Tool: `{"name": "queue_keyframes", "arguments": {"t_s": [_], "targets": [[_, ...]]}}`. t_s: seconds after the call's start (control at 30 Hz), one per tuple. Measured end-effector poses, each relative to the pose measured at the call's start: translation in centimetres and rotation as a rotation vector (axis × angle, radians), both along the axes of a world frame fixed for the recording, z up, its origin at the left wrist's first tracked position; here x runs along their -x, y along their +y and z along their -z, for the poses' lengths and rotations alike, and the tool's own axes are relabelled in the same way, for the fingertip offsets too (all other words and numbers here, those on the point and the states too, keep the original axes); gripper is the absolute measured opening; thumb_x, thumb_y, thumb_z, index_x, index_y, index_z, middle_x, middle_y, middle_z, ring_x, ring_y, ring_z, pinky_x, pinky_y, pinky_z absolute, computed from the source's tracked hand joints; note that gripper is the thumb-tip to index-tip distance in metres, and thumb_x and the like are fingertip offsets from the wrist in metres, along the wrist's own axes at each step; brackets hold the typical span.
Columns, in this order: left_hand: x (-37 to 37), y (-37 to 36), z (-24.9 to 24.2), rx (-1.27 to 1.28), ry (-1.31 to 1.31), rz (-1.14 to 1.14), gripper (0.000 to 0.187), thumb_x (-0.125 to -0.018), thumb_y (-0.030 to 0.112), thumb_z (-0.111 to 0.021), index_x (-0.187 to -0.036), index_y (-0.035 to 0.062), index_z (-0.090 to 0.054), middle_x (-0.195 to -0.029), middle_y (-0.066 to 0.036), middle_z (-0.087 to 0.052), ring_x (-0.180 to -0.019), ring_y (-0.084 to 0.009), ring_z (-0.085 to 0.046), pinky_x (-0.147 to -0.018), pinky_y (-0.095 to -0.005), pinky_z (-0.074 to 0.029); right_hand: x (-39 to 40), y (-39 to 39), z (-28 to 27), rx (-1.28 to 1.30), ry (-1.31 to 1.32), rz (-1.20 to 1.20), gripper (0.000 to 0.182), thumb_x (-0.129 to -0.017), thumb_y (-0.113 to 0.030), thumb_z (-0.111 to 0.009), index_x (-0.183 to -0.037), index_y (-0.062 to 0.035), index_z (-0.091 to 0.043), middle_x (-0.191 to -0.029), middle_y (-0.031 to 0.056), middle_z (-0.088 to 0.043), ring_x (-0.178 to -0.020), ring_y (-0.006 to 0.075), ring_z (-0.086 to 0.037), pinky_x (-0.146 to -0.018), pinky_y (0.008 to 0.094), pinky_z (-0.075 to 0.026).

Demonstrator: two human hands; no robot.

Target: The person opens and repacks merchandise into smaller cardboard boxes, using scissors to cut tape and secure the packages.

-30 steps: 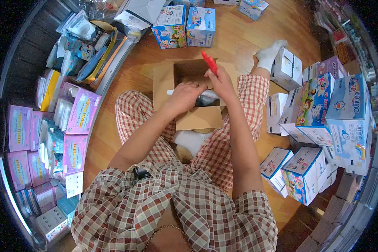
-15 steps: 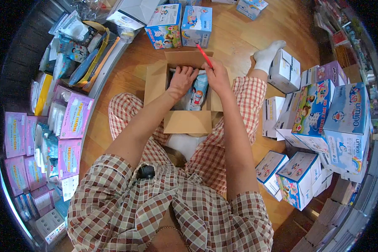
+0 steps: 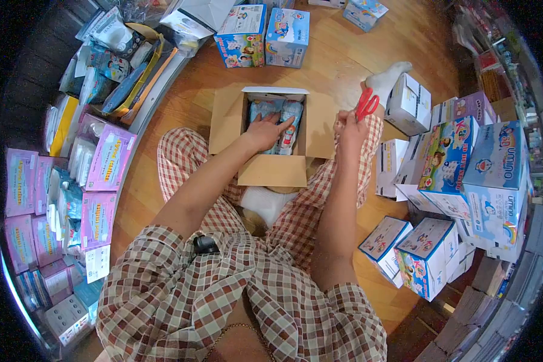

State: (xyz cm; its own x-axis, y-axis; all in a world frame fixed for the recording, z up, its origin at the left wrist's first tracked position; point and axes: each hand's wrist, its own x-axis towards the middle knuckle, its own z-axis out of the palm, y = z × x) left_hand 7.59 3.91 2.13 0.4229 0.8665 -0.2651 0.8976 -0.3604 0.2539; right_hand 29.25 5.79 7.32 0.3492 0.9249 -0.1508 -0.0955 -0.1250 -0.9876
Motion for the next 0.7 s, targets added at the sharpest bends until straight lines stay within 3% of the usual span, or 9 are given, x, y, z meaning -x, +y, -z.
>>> {"name": "queue_keyframes", "arguments": {"t_s": [0.07,0.17,0.23,0.3,0.33,0.47,0.5,0.57,0.7], "targets": [[-0.6,0.0,-1.1,0.061,0.047,-0.019,0.065,-0.087,0.021,-0.052,-0.143,0.0267,-0.021,-0.142,-0.019,-0.03,-0.131,-0.0329,-0.031,-0.102,-0.0524,-0.029,-1.4,-0.4,1.5,0.054,-0.082,-0.038,0.026,-0.094,-0.019,-0.044,-0.09,0.0006,-0.061,-0.092,0.0127,-0.062,-0.076,0.015,-0.058,-0.058,0.0244,-0.047],[-0.3,-1.0,-3.0,0.136,-0.051,-0.093,0.061,-0.086,0.025,-0.054,-0.142,0.0193,-0.027,-0.137,-0.021,-0.037,-0.128,-0.0345,-0.035,-0.102,-0.0481,-0.031,-1.8,-1.4,2.2,0.112,-0.233,-0.018,0.029,-0.093,-0.022,-0.045,-0.09,0.0015,-0.061,-0.086,0.009,-0.059,-0.065,0.0151,-0.053,-0.058,0.0262,-0.045],[1.6,-1.9,-2.2,-0.041,-0.476,-0.076,0.053,-0.086,0.024,-0.055,-0.135,0.0103,-0.038,-0.126,-0.022,-0.045,-0.121,-0.0369,-0.041,-0.1,-0.043,-0.034,-2.6,-1.5,4.1,0.087,-0.136,0.014,0.022,-0.09,-0.018,-0.048,-0.082,-0.0016,-0.061,-0.072,0.0058,-0.056,-0.062,0.0121,-0.053,-0.05,0.0262,-0.04],[4.3,-3.5,-3.5,-0.306,-0.866,-0.11,0.045,-0.086,0.023,-0.055,-0.126,0.0024,-0.046,-0.119,-0.023,-0.049,-0.115,-0.0388,-0.045,-0.097,-0.0396,-0.037,-2.1,-2.2,2.9,0.162,0.03,-0.021,0.02,-0.089,-0.018,-0.049,-0.085,-0.0017,-0.061,-0.072,0.0075,-0.058,-0.062,0.0135,-0.055,-0.051,0.0265,-0.042],[5.8,-4.7,-4.2,-0.328,-0.86,-0.276,0.044,-0.085,0.022,-0.056,-0.124,0.0024,-0.047,-0.12,-0.024,-0.048,-0.115,-0.0385,-0.044,-0.097,-0.0407,-0.037,-1.9,-2.6,2.5,0.235,0.194,-0.058,0.019,-0.088,-0.018,-0.049,-0.089,-0.0018,-0.06,-0.072,0.0092,-0.059,-0.061,0.015,-0.056,-0.051,0.0268,-0.044],[11.2,-6.7,-4.0,-0.385,-0.714,-0.758,0.042,-0.085,0.019,-0.057,-0.123,0.0026,-0.048,-0.123,-0.023,-0.048,-0.117,-0.0383,-0.042,-0.099,-0.043,-0.035,-3.3,-2.1,3.8,0.244,0.217,-0.134,0.023,-0.091,-0.019,-0.047,-0.092,0.0018,-0.058,-0.074,0.0116,-0.063,-0.061,0.0156,-0.059,-0.052,0.0263,-0.046],[11.6,-6.6,-4.0,-0.392,-0.708,-0.762,0.042,-0.085,0.019,-0.057,-0.123,0.0026,-0.048,-0.123,-0.023,-0.048,-0.117,-0.0383,-0.042,-0.099,-0.043,-0.035,-2.9,-2.3,3.3,0.242,0.222,-0.142,0.023,-0.091,-0.019,-0.047,-0.092,0.0018,-0.058,-0.074,0.0116,-0.063,-0.061,0.0156,-0.059,-0.052,0.0263,-0.046],[11.6,-5.5,-4.0,-0.627,-0.622,-0.481,0.041,-0.086,0.018,-0.054,-0.123,0.0027,-0.047,-0.127,-0.023,-0.046,-0.121,-0.0383,-0.039,-0.101,-0.0428,-0.032,-2.7,-2.8,2.2,0.145,0.227,-0.141,0.028,-0.094,-0.02,-0.043,-0.092,0.0038,-0.057,-0.076,0.0125,-0.064,-0.062,0.0156,-0.059,-0.053,0.0255,-0.046],[8.8,-3.1,-5.7,-0.639,-0.632,-0.264,0.04,-0.087,0.021,-0.053,-0.123,0.004,-0.048,-0.132,-0.02,-0.043,-0.125,-0.0374,-0.036,-0.103,-0.0475,-0.028,-2.8,-3.4,0.2,0.117,0.217,-0.221,0.032,-0.096,-0.026,-0.04,-0.1,0.0031,-0.055,-0.081,0.0131,-0.064,-0.066,0.0177,-0.061,-0.056,0.0266,-0.049]]}}
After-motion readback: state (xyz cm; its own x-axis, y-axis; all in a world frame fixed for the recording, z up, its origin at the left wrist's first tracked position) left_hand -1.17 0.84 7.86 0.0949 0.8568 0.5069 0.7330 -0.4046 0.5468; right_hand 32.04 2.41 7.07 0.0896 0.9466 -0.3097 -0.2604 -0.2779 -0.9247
